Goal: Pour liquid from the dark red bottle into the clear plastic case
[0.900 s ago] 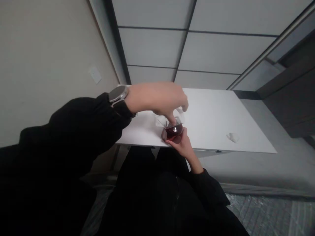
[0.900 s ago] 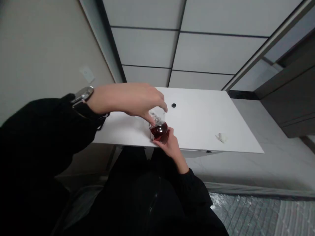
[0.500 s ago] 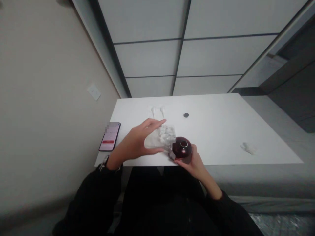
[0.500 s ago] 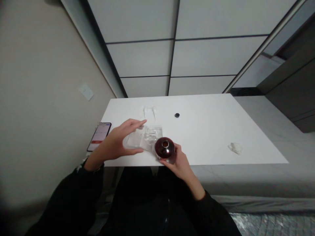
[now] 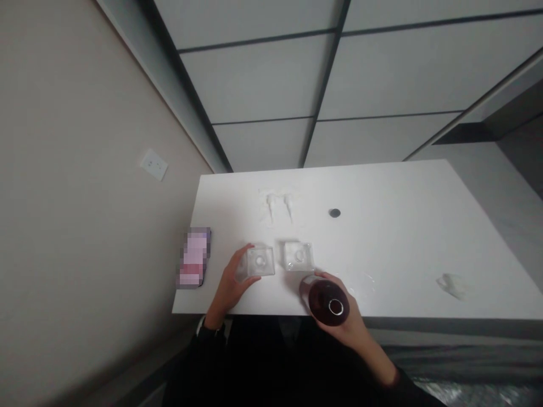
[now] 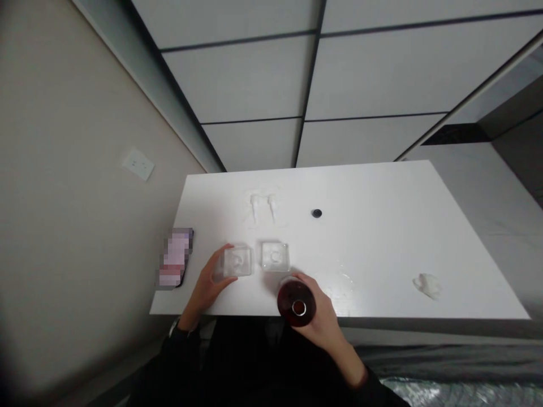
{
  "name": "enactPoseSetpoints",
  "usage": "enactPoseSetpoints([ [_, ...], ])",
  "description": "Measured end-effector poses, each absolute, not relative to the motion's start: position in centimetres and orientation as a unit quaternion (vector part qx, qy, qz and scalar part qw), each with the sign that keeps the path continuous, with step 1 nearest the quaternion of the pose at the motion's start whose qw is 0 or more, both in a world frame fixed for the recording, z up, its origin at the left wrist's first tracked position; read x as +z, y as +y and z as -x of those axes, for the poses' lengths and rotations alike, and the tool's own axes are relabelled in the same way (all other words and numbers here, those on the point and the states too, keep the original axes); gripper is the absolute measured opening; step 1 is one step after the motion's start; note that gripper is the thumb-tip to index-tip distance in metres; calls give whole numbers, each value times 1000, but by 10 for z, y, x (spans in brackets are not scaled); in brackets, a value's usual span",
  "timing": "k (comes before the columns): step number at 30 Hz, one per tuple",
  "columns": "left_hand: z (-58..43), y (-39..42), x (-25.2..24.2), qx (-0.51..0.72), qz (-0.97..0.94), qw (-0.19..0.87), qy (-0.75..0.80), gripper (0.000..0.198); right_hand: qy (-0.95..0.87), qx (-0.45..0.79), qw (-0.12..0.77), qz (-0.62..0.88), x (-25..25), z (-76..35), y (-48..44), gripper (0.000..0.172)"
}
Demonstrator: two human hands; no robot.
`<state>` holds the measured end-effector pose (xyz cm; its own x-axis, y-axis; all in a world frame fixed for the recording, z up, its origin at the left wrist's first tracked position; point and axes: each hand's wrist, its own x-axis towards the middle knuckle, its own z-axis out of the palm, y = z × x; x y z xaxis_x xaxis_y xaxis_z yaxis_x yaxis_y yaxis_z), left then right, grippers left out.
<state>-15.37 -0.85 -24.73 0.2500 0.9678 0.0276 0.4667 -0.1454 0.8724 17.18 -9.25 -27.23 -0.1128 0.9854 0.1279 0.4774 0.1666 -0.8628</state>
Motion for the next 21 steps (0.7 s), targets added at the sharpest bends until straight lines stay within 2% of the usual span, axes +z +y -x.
enactPoseSetpoints([
  [3, 153, -8, -254, 335, -685, 374, 528, 75, -670, 309, 374, 563, -285, -174, -96, 73],
  [7, 150, -9, -265, 345, -689, 356, 529, 78, -691, 196, 377, 586, -310, -178, -98, 64],
  [9, 148, -9, -268, 353, -688, 348, 529, 77, -679, 164, 384, 604, -315, -176, -95, 70],
  [13, 143, -10, -267, 367, -672, 349, 541, 79, -648, 184, 395, 624, -308, -170, -87, 86],
  [21, 141, -11, -269, 364, -677, 351, 535, 90, -661, 152, 390, 623, -309, -168, -86, 79],
])
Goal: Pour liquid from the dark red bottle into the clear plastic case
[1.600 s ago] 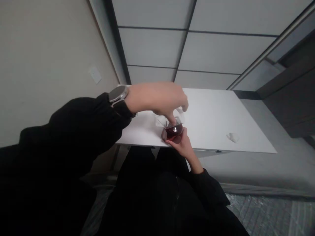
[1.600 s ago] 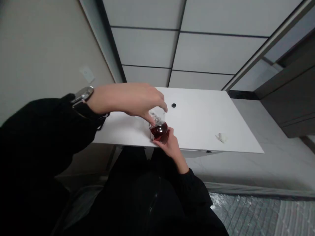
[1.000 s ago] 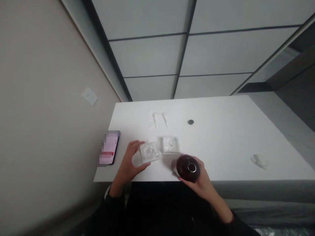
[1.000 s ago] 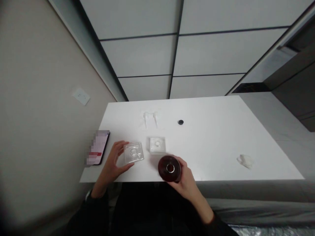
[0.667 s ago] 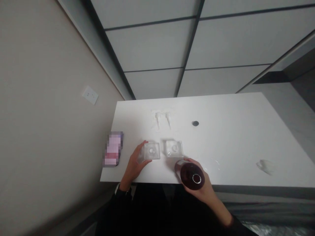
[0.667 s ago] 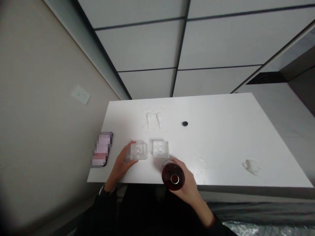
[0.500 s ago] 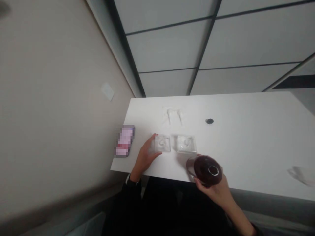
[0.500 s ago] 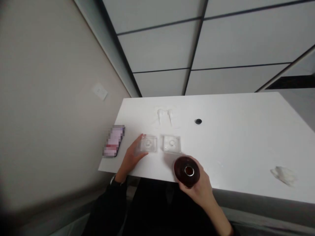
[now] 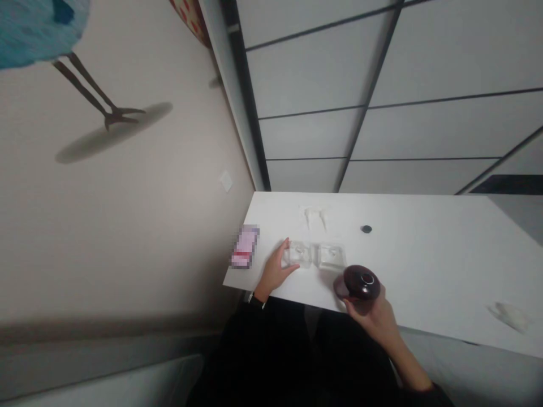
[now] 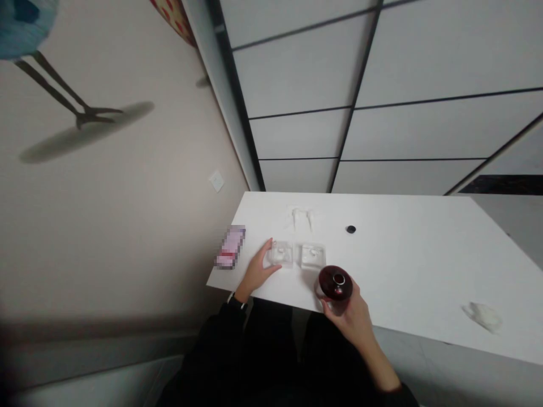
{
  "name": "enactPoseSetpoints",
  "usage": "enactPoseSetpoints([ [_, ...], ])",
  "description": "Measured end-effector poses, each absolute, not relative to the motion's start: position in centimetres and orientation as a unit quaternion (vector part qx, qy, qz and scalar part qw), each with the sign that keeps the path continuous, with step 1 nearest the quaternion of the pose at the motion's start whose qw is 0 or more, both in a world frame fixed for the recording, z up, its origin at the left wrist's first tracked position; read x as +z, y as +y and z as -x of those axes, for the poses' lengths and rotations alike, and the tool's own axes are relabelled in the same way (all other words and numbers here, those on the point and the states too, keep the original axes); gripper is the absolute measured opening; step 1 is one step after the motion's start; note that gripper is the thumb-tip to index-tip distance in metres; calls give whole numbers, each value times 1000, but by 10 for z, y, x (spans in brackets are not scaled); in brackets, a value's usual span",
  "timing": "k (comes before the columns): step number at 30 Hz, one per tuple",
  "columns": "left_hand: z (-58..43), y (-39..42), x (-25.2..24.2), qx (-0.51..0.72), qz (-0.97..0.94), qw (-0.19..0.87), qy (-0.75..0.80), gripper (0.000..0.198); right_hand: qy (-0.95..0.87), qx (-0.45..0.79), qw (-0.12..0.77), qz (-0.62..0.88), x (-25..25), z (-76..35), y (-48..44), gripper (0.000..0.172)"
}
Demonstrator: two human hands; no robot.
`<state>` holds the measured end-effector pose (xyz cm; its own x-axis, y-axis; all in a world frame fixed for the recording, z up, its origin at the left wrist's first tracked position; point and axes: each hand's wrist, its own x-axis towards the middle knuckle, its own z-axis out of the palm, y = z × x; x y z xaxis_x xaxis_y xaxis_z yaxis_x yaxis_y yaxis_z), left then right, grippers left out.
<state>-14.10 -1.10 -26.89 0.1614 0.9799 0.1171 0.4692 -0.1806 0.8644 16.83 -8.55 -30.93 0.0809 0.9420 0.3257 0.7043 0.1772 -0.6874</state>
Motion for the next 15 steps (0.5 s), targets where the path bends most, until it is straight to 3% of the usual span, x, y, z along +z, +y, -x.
enactPoseSetpoints([
  [6, 134, -16, -251, 381, -699, 297, 528, 110, -682, 114, 366, 623, -317, -173, -89, 62],
  [11, 102, 3, -199, 242, -836, 208, 447, 112, -697, 94, 377, 603, -330, -176, -93, 41],
  [15, 72, 25, -180, 150, -883, 195, 400, 115, -703, 81, 390, 589, -333, -176, -95, 36],
])
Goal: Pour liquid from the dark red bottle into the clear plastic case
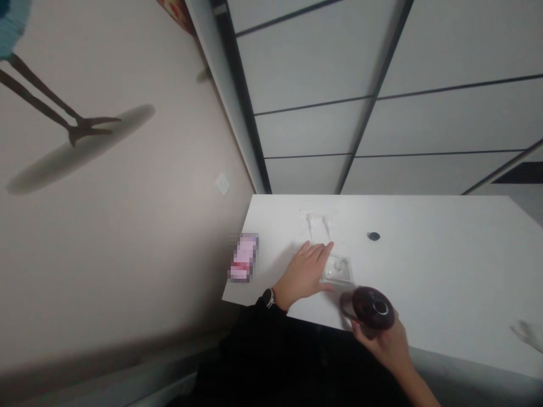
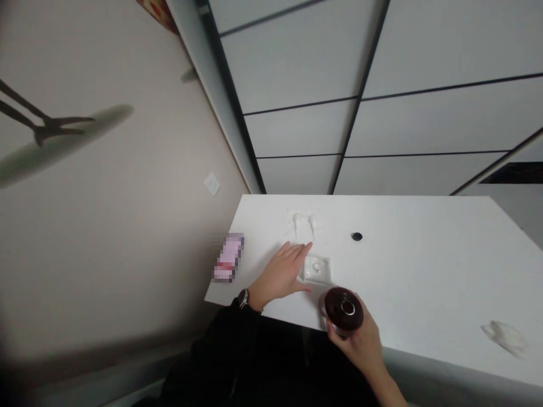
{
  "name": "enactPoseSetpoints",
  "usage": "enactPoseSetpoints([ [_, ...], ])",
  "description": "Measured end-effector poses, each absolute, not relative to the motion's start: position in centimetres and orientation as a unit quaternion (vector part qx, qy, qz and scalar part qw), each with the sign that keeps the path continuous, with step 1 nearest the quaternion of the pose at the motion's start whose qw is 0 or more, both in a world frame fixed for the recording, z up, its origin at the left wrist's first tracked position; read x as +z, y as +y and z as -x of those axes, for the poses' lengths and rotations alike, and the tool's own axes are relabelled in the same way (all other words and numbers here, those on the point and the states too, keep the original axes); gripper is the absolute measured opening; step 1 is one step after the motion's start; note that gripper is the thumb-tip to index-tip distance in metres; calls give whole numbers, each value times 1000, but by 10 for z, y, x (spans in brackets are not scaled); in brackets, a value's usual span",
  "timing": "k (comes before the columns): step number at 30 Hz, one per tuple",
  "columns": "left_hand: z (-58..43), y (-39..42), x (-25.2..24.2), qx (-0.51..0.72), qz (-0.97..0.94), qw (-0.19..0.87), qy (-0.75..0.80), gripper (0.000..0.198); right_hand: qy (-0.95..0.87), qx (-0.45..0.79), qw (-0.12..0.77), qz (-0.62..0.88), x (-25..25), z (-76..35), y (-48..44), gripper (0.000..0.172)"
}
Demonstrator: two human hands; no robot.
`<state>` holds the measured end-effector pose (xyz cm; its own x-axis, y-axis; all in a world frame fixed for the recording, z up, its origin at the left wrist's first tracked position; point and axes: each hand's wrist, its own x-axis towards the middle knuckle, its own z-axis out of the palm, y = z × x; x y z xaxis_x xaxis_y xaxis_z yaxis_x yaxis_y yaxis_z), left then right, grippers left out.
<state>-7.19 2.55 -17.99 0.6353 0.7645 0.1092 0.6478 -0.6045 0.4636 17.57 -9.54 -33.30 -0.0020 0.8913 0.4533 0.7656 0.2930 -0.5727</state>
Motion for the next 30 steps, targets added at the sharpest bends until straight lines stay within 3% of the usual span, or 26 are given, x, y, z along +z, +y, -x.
enactPoseSetpoints([
  [6, 52, 42, -194, 135, -870, 231, 414, 83, -708, 89, 362, 600, -325, -171, -95, 53],
  [10, 50, 51, -190, 109, -890, 190, 401, 65, -719, 89, 358, 589, -320, -167, -92, 68],
  [15, 56, 52, -163, 154, -885, 160, 410, 68, -716, 97, 387, 573, -316, -164, -90, 77],
  [21, 80, 13, -130, 273, -833, 172, 450, 79, -705, 156, 389, 572, -306, -164, -86, 71],
  [24, 94, -19, -123, 316, -795, 216, 472, 84, -708, 170, 382, 569, -303, -168, -83, 69],
  [30, 109, -76, -136, 366, -704, 361, 490, 73, -714, 202, 379, 553, -297, -174, -81, 77],
])
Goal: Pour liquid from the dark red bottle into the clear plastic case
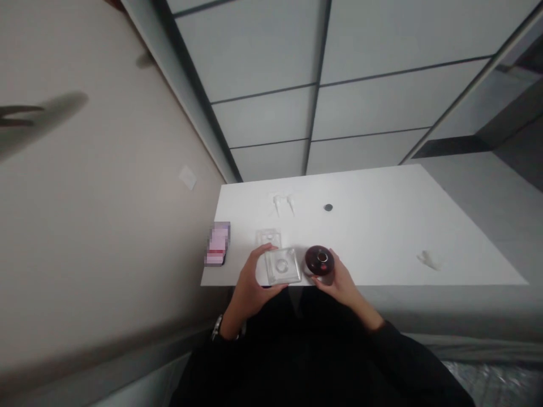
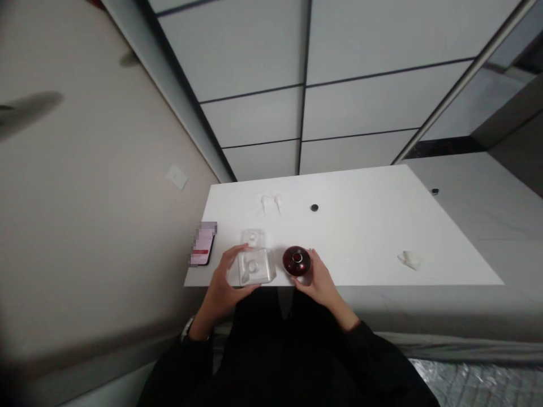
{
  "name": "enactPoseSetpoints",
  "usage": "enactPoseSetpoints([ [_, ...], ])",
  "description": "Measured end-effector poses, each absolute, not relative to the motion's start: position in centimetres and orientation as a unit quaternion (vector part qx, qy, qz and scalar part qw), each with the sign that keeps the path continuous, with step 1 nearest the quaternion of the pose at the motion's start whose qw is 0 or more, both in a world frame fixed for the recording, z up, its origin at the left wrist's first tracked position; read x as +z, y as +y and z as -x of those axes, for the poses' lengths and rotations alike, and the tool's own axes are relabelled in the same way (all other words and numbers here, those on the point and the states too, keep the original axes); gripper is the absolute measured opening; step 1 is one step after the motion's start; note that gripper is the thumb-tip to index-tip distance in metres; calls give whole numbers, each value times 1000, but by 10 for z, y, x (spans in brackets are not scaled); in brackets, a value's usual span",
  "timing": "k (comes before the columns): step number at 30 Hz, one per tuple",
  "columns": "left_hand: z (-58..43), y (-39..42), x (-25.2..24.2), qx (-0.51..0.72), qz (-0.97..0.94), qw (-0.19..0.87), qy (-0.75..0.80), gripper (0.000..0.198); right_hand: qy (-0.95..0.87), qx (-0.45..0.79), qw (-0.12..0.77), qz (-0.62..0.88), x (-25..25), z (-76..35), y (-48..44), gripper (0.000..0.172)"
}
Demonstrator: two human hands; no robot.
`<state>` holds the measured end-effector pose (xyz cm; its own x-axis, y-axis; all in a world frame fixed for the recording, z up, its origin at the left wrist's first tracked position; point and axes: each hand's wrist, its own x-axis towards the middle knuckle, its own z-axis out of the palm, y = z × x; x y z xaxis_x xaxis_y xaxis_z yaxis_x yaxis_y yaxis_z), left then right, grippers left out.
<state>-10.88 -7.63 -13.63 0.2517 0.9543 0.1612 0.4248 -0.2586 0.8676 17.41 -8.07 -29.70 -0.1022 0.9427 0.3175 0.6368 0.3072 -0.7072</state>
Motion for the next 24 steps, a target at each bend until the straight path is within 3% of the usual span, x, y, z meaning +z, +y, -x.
enactPoseSetpoints([
  [5, 112, -103, -164, 404, -583, 509, 487, 83, -715, 244, 381, 533, -296, -174, -82, 79],
  [10, 113, -111, -185, 449, -522, 530, 495, 81, -695, 246, 389, 552, -303, -174, -85, 79],
  [18, 121, -104, -188, 418, -526, 533, 515, 78, -681, 248, 372, 580, -313, -159, -86, 90],
  [24, 126, -98, -191, 422, -525, 544, 501, 79, -695, 234, 376, 567, -324, -155, -88, 84],
])
